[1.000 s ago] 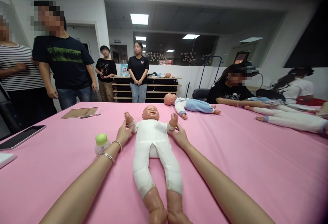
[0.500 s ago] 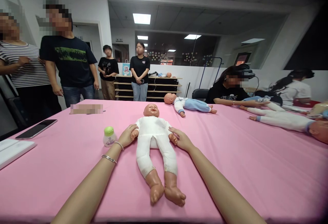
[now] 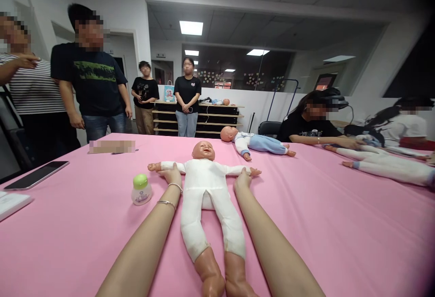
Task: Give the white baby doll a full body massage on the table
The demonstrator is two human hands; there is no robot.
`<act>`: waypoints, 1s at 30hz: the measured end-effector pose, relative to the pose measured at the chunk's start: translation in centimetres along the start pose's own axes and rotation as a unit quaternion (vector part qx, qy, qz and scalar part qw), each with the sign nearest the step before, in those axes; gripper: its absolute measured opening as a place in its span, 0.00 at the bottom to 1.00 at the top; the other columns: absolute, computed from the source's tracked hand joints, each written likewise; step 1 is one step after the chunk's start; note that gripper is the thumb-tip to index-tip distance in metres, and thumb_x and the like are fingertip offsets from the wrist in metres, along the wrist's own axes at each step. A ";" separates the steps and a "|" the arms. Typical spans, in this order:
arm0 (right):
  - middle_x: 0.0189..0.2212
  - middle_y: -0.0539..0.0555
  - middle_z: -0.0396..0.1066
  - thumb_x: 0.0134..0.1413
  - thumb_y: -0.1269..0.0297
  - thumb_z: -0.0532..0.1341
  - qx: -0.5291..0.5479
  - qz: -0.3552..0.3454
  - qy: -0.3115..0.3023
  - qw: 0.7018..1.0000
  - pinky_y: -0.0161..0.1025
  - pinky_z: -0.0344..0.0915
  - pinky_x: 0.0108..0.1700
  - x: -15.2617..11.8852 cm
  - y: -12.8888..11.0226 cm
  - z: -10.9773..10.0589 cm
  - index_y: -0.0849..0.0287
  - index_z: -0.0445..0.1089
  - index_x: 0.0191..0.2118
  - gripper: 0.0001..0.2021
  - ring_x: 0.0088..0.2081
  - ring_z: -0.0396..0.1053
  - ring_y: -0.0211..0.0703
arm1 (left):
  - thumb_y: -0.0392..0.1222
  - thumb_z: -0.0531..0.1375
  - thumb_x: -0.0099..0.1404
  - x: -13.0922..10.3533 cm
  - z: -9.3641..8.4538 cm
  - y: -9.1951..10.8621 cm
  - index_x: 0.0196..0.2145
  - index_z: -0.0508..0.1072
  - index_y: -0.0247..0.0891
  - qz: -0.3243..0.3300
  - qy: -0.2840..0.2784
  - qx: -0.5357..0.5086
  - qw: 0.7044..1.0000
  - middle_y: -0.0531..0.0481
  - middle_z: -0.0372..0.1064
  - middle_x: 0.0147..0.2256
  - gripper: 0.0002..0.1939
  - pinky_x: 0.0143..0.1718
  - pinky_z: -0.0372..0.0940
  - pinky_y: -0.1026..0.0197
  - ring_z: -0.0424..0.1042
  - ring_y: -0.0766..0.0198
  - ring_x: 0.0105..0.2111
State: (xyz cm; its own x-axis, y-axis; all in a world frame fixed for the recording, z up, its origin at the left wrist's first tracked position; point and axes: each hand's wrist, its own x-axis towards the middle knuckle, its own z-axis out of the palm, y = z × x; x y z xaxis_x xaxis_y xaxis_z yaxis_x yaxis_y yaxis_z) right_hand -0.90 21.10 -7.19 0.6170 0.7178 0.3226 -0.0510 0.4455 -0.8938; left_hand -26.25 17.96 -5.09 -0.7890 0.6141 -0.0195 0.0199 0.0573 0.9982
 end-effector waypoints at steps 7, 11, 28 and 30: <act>0.55 0.60 0.59 0.46 0.67 0.54 -0.101 -0.071 0.014 0.992 0.47 0.55 0.57 -2.3 -1.7 2.2 0.59 0.52 0.58 0.30 0.56 0.59 0.48 | 0.38 0.51 0.62 -0.8 0.4 0.5 0.64 0.32 0.33 0.159 -0.066 0.043 0.984 0.33 0.53 0.58 0.39 0.48 0.62 0.52 0.63 0.50 0.53; 0.50 0.58 0.64 0.47 0.74 0.49 -0.198 -0.254 -0.161 0.933 0.45 0.59 0.55 -3.4 -2.6 2.5 0.57 0.60 0.56 0.27 0.52 0.61 0.45 | 0.30 0.50 0.59 -0.7 1.0 0.6 0.63 0.46 0.41 0.343 -0.127 0.080 0.927 0.45 0.57 0.57 0.35 0.53 0.57 0.54 0.60 0.56 0.54; 0.47 0.55 0.66 0.47 0.74 0.50 -0.216 -0.293 -0.241 0.900 0.46 0.58 0.54 -3.7 -2.8 2.8 0.55 0.68 0.49 0.23 0.50 0.62 0.46 | 0.24 0.48 0.55 -1.1 0.6 0.7 0.53 0.65 0.52 0.403 -0.200 0.183 0.874 0.51 0.62 0.53 0.32 0.50 0.56 0.49 0.57 0.53 0.50; 0.47 0.56 0.66 0.47 0.71 0.50 -0.169 -0.187 -0.132 0.959 0.45 0.61 0.52 -3.1 -1.8 2.5 0.57 0.63 0.52 0.23 0.49 0.64 0.45 | 0.26 0.49 0.56 -0.7 0.8 0.5 0.57 0.59 0.48 0.351 -0.177 0.125 0.911 0.50 0.60 0.54 0.32 0.53 0.55 0.50 0.57 0.55 0.52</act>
State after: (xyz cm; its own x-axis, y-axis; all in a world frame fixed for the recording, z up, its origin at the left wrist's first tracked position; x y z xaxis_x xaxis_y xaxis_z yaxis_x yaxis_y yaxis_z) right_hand -4.66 19.38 -5.79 0.3203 0.6725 0.6672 0.4196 0.5307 -0.7364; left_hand -25.18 18.15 -4.65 -0.2803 0.7818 0.5569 0.6179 -0.2970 0.7280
